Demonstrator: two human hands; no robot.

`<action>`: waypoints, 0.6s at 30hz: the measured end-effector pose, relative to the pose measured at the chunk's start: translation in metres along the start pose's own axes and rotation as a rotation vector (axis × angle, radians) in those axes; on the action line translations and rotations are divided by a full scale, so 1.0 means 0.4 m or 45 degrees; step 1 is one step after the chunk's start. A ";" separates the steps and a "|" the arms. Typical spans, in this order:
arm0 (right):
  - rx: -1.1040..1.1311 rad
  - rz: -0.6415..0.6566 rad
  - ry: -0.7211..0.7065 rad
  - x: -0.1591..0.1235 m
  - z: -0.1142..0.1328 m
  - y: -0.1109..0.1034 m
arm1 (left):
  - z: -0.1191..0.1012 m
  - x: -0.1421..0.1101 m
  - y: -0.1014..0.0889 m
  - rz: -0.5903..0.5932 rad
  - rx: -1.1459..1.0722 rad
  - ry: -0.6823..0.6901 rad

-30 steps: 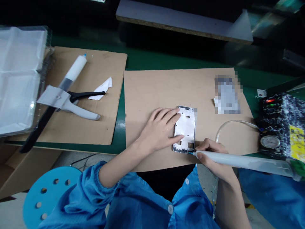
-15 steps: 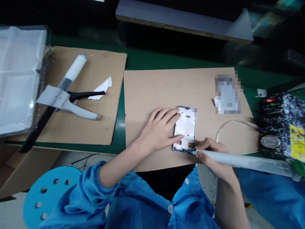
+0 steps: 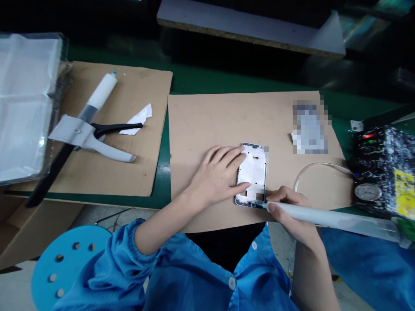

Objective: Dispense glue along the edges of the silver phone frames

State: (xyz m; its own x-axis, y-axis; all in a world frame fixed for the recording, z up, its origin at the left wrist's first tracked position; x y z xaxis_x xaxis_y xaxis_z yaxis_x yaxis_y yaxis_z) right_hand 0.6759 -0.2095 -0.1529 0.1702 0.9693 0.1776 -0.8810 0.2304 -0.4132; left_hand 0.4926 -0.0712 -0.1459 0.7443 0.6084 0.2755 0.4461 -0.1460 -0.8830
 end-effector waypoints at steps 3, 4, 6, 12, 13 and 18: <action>-0.010 -0.024 0.011 0.003 0.000 -0.002 | 0.000 0.000 0.001 0.005 -0.005 -0.005; -0.007 -0.027 0.012 0.004 0.000 -0.002 | 0.001 0.001 0.001 0.005 -0.007 -0.005; 0.023 -0.035 0.007 0.004 -0.002 -0.003 | 0.000 0.002 0.001 0.002 -0.013 -0.002; 0.227 -0.147 0.158 -0.021 -0.047 -0.016 | -0.006 -0.003 -0.010 0.015 0.042 -0.005; 0.273 -0.181 0.196 -0.029 -0.059 -0.020 | -0.011 -0.009 -0.015 0.024 0.067 0.013; 0.494 -0.411 0.318 -0.060 -0.119 -0.036 | -0.070 -0.071 -0.012 0.346 0.227 0.422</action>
State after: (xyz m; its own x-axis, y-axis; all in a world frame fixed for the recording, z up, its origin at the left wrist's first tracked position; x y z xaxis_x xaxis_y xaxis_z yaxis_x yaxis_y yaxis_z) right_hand 0.7054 -0.2318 -0.1938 0.5157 0.8568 0.0044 -0.8568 0.5157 -0.0055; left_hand 0.4834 -0.1097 -0.1389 0.9540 0.2803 0.1062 0.1423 -0.1116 -0.9835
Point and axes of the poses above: each hand's wrist, its own x-axis towards the middle knuckle, its own y-axis out of the palm, z = x × y, the point moved 6 cm from there along x, towards the middle knuckle, and after that the axes turned 7 degrees about -y, right-handed, at the moved point
